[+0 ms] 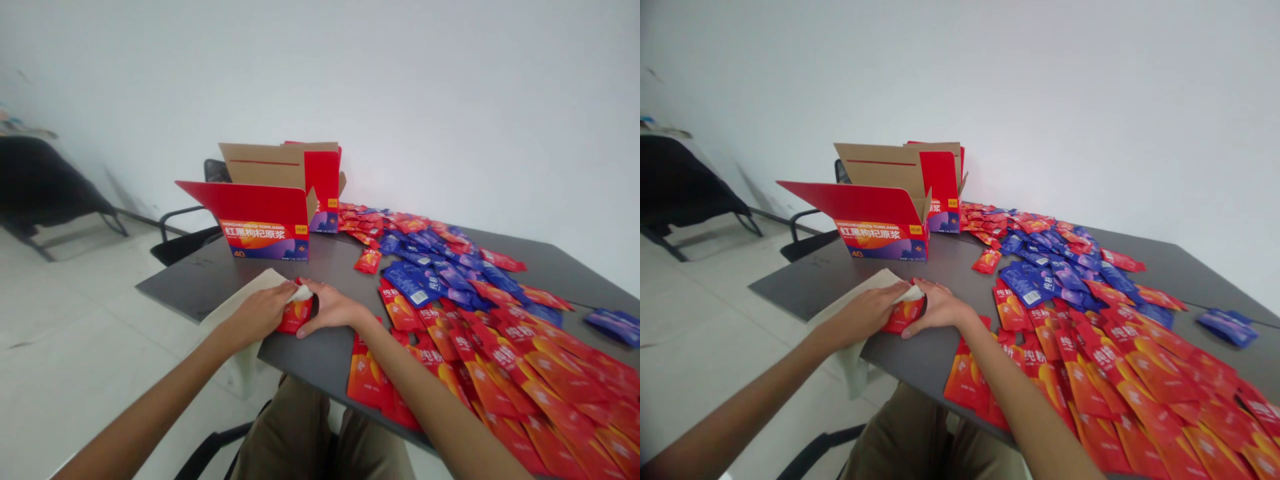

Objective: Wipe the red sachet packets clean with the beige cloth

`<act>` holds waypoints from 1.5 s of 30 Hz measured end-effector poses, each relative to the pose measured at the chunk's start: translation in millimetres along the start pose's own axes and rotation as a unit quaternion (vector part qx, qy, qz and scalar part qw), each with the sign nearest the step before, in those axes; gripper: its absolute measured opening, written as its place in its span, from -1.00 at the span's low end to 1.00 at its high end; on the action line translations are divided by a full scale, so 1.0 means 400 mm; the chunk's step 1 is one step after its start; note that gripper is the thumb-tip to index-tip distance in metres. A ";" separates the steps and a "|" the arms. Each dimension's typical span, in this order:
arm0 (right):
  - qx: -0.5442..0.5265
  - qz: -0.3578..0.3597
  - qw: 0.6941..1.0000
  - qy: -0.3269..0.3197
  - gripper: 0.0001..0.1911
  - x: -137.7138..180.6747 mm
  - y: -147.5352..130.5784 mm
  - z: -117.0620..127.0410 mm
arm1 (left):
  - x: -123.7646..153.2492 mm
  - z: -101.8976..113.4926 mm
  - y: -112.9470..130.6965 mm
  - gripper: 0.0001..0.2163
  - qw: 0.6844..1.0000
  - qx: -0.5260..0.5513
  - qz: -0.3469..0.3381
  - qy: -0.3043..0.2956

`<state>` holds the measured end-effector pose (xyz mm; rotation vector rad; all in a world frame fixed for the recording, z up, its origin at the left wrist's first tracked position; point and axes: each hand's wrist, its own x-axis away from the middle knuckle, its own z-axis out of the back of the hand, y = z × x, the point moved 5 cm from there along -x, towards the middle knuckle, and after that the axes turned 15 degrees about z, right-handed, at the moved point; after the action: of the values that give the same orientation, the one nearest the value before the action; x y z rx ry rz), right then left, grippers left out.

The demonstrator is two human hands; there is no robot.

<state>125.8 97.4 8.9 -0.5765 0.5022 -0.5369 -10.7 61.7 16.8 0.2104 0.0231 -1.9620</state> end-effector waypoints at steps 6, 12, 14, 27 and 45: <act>-0.003 -0.016 1.000 0.001 0.23 -0.002 0.008 -0.004 | 0.030 -0.014 0.034 -0.46 0.997 0.006 -0.083 -0.005; -0.015 -0.004 1.000 0.012 0.18 0.001 0.009 -0.002 | -0.006 -0.004 -0.002 -0.48 1.000 0.012 -0.026 0.007; -0.012 -0.015 1.000 0.005 0.18 0.001 0.007 -0.002 | -0.005 -0.007 0.002 -0.49 1.000 0.005 -0.028 0.005; 0.001 -0.017 1.000 -0.010 0.19 0.001 0.001 -0.001 | 0.011 -0.009 0.008 -0.48 0.999 0.032 -0.035 0.000; 0.007 -0.004 1.000 -0.011 0.19 0.001 0.000 0.000 | 0.006 0.004 0.009 -0.48 0.998 0.056 -0.025 0.001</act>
<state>126.2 97.3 8.7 -0.5707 0.4750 -0.5402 -8.5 57.8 18.3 0.2865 -0.0809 -2.0148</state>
